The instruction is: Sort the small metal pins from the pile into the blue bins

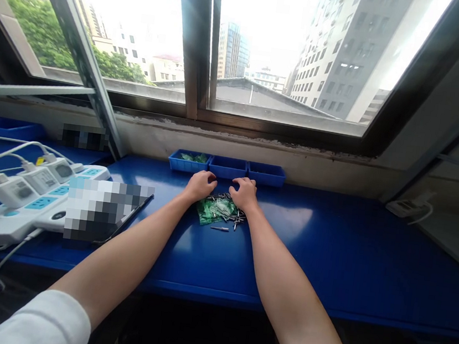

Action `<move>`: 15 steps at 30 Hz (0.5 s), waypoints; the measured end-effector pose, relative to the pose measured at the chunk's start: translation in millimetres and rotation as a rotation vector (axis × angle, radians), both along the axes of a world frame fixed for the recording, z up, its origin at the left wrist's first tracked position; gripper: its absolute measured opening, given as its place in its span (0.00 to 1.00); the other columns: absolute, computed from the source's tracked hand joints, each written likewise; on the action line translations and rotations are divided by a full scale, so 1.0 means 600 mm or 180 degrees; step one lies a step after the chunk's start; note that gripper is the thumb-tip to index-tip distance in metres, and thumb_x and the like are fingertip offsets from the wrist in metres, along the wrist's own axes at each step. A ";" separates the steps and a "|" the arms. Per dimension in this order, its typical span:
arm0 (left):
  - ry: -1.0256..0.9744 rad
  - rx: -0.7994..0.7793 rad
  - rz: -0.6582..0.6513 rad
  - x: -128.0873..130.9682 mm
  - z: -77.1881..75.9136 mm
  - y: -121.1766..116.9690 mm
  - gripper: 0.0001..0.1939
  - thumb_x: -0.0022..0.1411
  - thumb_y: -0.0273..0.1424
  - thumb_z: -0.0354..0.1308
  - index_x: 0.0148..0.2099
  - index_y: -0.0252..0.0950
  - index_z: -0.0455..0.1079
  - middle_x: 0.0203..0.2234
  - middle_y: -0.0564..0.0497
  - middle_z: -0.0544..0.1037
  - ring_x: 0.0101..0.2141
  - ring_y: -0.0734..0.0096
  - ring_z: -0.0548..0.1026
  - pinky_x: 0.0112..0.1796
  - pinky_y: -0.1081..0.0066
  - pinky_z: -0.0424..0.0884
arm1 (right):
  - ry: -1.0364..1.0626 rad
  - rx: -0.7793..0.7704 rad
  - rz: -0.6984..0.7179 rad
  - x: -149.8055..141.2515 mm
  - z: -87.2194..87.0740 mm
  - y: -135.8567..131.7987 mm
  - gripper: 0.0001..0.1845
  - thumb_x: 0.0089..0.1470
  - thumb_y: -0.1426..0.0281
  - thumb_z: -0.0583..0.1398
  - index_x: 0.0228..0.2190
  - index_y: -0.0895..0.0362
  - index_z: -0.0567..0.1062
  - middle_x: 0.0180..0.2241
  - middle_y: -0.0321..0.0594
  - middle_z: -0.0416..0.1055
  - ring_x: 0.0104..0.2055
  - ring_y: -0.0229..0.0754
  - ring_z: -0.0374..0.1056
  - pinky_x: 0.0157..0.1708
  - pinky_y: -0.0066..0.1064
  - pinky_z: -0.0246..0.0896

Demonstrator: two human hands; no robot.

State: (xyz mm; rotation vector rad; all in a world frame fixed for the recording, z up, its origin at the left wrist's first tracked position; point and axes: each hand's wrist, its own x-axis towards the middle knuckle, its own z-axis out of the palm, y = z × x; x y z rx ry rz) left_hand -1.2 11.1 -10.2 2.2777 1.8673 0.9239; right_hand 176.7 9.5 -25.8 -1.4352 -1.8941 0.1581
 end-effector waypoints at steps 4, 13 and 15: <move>0.0072 -0.0178 -0.0034 -0.007 0.003 0.003 0.15 0.59 0.33 0.48 0.43 0.37 0.74 0.41 0.45 0.75 0.42 0.62 0.73 0.44 0.69 0.66 | -0.0072 -0.0150 0.0074 0.000 -0.001 0.000 0.16 0.50 0.65 0.55 0.40 0.57 0.75 0.43 0.44 0.71 0.48 0.49 0.60 0.49 0.40 0.55; 0.0014 -0.0986 -0.0209 -0.041 0.021 0.007 0.14 0.52 0.35 0.55 0.39 0.38 0.76 0.35 0.47 0.79 0.39 0.61 0.75 0.39 0.72 0.69 | 0.0077 -0.0393 0.0412 0.004 0.017 -0.012 0.12 0.51 0.65 0.56 0.32 0.56 0.77 0.34 0.40 0.73 0.37 0.41 0.67 0.37 0.31 0.61; 0.0048 -0.1023 -0.0282 -0.040 0.024 0.003 0.13 0.51 0.34 0.55 0.37 0.38 0.76 0.35 0.48 0.79 0.38 0.62 0.75 0.38 0.73 0.69 | -0.0067 -0.0430 0.0501 0.001 0.020 -0.017 0.11 0.50 0.64 0.57 0.30 0.56 0.78 0.32 0.40 0.72 0.35 0.41 0.67 0.37 0.31 0.60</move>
